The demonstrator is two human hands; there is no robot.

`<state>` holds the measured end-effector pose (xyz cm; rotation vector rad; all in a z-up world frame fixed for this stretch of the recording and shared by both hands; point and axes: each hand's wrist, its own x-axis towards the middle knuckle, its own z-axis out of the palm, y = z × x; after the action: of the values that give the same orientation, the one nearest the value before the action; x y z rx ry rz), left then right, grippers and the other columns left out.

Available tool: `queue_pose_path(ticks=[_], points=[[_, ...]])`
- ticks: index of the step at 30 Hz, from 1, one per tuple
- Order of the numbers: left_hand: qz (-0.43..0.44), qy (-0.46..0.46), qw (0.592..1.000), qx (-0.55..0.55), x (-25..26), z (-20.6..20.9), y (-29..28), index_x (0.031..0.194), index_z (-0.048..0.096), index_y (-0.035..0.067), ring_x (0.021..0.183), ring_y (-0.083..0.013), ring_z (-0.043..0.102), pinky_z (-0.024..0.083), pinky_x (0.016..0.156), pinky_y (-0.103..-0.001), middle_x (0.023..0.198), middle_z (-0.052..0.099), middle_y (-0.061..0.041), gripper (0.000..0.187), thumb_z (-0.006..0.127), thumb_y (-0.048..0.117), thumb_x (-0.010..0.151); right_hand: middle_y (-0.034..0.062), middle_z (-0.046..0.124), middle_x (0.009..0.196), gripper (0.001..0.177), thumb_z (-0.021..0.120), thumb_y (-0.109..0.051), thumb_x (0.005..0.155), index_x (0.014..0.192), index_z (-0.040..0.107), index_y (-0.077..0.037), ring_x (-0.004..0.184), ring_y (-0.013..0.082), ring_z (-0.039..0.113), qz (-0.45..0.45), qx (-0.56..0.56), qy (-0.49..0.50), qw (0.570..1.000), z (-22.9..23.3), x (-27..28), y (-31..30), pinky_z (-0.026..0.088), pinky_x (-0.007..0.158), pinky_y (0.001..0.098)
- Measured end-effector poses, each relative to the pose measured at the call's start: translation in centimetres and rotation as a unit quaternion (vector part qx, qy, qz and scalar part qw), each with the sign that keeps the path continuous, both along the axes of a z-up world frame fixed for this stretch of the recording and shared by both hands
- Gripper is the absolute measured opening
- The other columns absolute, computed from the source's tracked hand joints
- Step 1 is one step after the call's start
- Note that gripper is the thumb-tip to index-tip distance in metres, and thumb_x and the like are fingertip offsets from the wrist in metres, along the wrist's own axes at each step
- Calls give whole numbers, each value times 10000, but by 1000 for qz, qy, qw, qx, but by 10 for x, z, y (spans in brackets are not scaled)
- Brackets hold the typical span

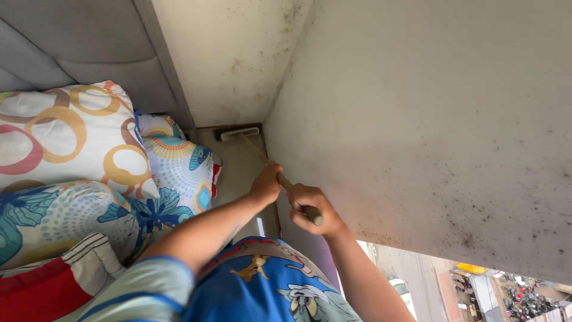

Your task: Fold bedding, arrange pillows on the bed, and sweep the floor in a bedroom.

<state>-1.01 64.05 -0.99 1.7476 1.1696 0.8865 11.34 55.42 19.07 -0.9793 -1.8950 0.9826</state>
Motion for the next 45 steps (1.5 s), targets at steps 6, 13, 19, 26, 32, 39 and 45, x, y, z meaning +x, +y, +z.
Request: queue_pose_path(ticks=[6, 13, 19, 26, 32, 39, 45], points=[[-27, 96, 995, -29, 26, -117, 15, 1245, 514, 29, 1258, -461, 480, 430, 969, -543, 1387, 474, -257, 405, 608, 14, 851, 105, 528, 731, 271, 647, 39, 751, 675, 399, -40, 681, 261, 503, -45, -52, -1, 998, -31, 4, 0, 426, 650, 386], [-80, 45, 982, -165, 24, -22, 2, 1062, 553, 54, 1183, -413, 513, 497, 912, -461, 1298, 483, -205, 292, 542, -77, 801, 83, 531, 728, 238, 629, 44, 803, 697, 432, -39, 674, 214, 498, -119, -73, 8, 990, -15, 4, -21, 417, 631, 362], [-149, 152, 968, -133, -8, 17, -12, 951, 572, 67, 1042, -364, 578, 483, 829, -473, 1066, 591, -147, 112, 569, 3, 860, 68, 542, 715, 238, 648, 26, 817, 696, 453, -35, 648, 190, 496, -130, -111, 0, 985, 19, -14, -27, 407, 601, 348], [-135, 111, 982, -71, -20, 53, -8, 975, 564, 91, 960, -353, 615, 493, 804, -476, 1025, 619, -115, 49, 583, 100, 930, 69, 519, 694, 298, 678, 27, 737, 667, 400, -56, 699, 231, 539, -40, -50, 0, 998, 50, -11, -10, 439, 638, 367], [-94, 56, 991, -76, -9, -58, 23, 1173, 571, 47, 1142, -378, 560, 473, 939, -446, 1213, 574, -155, 398, 571, -50, 787, 81, 523, 695, 286, 673, 43, 753, 658, 423, -59, 711, 250, 540, -12, -9, -5, 1000, -15, -15, 0, 444, 659, 377], [-137, 183, 965, -127, -8, -4, 5, 1167, 616, 60, 1221, -333, 539, 476, 984, -417, 1258, 551, -132, 326, 676, 110, 850, 95, 523, 711, 266, 653, 57, 787, 678, 432, -43, 653, 233, 507, -88, -64, 0, 994, -8, -23, -19, 421, 619, 363], [-158, 173, 967, -101, -18, 20, -16, 959, 650, 83, 1040, -304, 628, 517, 868, -423, 1101, 646, -73, 91, 611, 117, 884, 92, 551, 685, 218, 656, 30, 809, 690, 483, -30, 616, 197, 503, -123, -111, -16, 986, 21, -24, -30, 401, 575, 349]])
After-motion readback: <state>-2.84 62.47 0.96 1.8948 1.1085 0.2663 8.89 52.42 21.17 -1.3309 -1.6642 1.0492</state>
